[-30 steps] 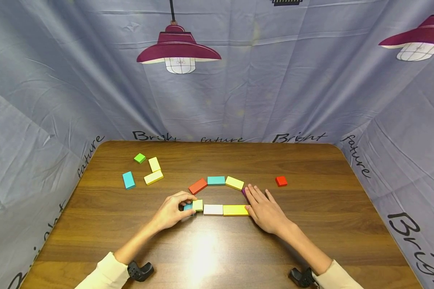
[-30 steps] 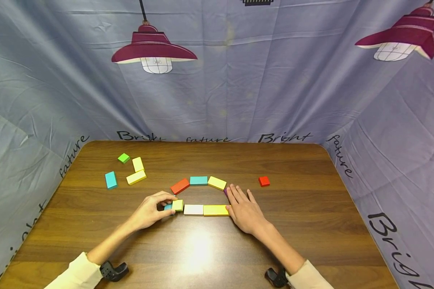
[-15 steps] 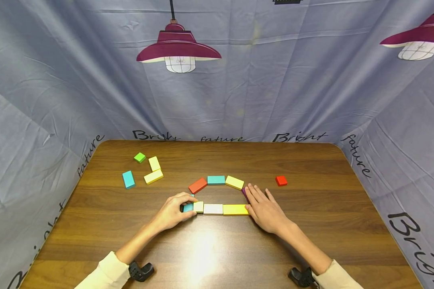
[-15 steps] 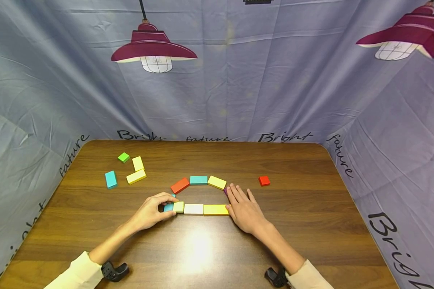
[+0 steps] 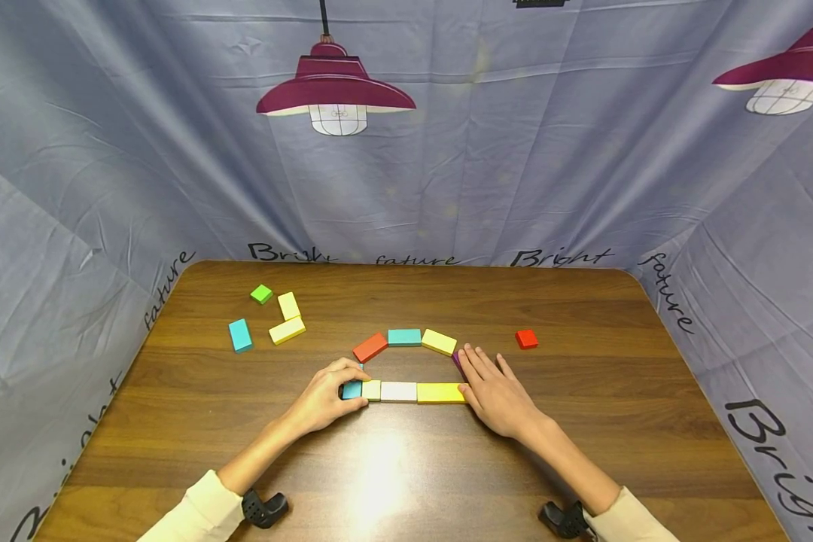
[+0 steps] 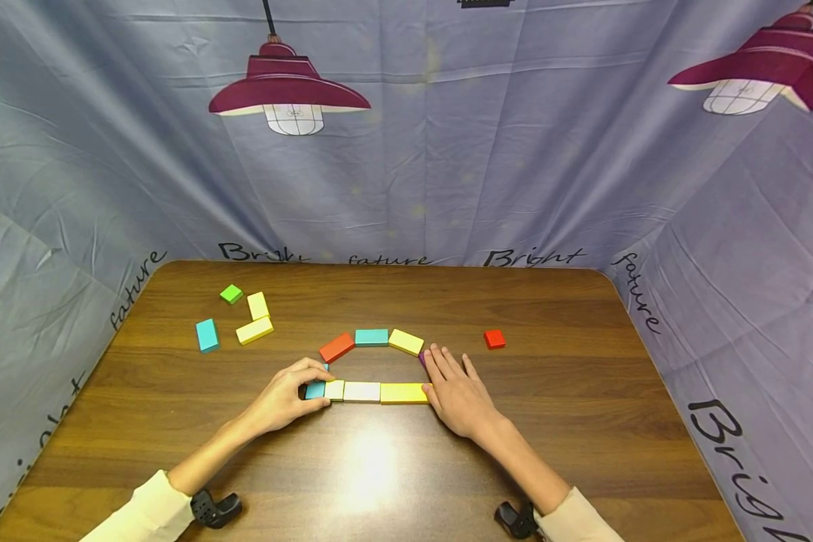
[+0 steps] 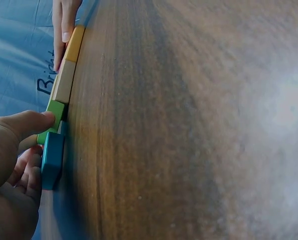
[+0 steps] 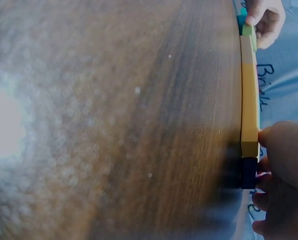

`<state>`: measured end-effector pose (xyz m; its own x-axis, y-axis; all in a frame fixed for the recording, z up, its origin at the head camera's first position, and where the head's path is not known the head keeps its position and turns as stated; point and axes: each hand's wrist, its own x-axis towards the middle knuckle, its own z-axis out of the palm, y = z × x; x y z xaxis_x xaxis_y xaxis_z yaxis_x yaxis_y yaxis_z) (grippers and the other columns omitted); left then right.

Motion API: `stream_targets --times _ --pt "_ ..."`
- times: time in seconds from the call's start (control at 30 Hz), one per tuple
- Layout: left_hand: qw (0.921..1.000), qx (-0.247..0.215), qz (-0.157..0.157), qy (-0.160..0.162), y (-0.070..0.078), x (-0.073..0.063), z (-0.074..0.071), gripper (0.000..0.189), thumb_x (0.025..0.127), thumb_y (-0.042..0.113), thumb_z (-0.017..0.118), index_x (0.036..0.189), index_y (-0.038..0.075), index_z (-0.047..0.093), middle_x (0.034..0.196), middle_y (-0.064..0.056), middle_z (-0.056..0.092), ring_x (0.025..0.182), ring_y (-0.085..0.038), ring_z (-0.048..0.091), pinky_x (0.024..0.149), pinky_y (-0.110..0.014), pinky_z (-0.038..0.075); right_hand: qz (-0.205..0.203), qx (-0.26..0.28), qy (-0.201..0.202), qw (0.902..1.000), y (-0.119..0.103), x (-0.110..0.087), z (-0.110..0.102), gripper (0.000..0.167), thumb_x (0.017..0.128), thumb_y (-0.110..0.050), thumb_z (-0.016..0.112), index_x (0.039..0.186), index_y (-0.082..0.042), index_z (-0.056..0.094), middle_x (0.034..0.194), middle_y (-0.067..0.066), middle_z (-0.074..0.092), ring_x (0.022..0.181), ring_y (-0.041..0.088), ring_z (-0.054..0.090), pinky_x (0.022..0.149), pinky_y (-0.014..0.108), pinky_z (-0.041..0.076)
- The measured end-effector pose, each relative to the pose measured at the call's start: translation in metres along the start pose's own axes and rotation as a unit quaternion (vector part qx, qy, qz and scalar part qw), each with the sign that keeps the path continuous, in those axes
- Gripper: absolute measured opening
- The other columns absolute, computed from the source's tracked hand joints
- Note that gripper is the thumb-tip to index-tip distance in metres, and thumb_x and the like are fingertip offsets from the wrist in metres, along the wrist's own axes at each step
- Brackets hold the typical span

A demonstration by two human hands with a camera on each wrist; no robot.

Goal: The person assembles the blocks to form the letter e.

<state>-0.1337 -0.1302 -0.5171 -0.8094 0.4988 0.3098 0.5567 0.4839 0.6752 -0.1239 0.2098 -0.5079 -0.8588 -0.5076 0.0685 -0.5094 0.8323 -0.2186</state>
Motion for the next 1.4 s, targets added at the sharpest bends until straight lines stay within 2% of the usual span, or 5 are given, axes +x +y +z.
stream_targets --times 0.27,0.8,1.03,1.23,1.4 --pt "0.9998 0.0 -0.022 -0.005 0.003 0.0 -0.001 0.03 0.077 0.006 0.085 0.105 0.007 0.074 0.109 -0.002 0.061 0.095 -0.018 0.059 0.081 -0.032 0.05 0.002 -0.001 -0.003 1.0 0.001 0.0 0.001 0.06 0.105 -0.029 0.05 0.152 0.005 0.034 0.156 0.023 0.033 0.143 0.037 0.031 0.114 0.062 0.021" --pt "0.9997 0.02 -0.014 -0.003 0.002 0.0 0.001 0.032 0.076 0.006 0.086 0.106 0.005 0.075 0.107 -0.001 0.057 0.094 -0.016 0.057 0.08 -0.031 0.051 0.002 0.0 0.001 1.0 0.0 0.0 0.001 0.06 0.105 -0.029 0.052 0.151 0.005 0.035 0.155 0.023 0.033 0.143 0.037 0.032 0.114 0.062 0.021" --pt "0.9998 0.015 -0.012 0.002 0.003 0.0 -0.001 0.035 0.075 0.007 0.086 0.108 0.006 0.074 0.108 -0.002 0.059 0.096 -0.019 0.059 0.082 -0.032 0.051 0.002 -0.002 0.002 1.0 0.001 0.001 0.002 0.06 0.105 -0.029 0.052 0.152 0.005 0.035 0.156 0.022 0.033 0.143 0.037 0.032 0.114 0.062 0.021" --pt "0.9996 -0.001 -0.008 0.029 0.003 -0.002 -0.012 0.038 0.077 0.002 0.085 0.113 0.001 0.072 0.111 -0.006 0.062 0.089 -0.024 0.062 0.075 -0.035 0.054 0.001 -0.001 0.0 1.0 0.001 0.0 0.002 0.06 0.105 -0.029 0.051 0.152 0.005 0.035 0.156 0.022 0.032 0.144 0.037 0.031 0.113 0.062 0.021" --pt "0.997 0.02 -0.031 0.068 -0.005 -0.005 -0.036 0.039 0.079 0.002 0.083 0.116 0.0 0.07 0.113 -0.009 0.065 0.094 -0.028 0.065 0.078 -0.043 0.055 0.004 0.0 -0.003 1.0 0.001 0.0 0.002 0.059 0.106 -0.029 0.049 0.152 0.004 0.034 0.157 0.022 0.031 0.144 0.036 0.03 0.114 0.062 0.02"
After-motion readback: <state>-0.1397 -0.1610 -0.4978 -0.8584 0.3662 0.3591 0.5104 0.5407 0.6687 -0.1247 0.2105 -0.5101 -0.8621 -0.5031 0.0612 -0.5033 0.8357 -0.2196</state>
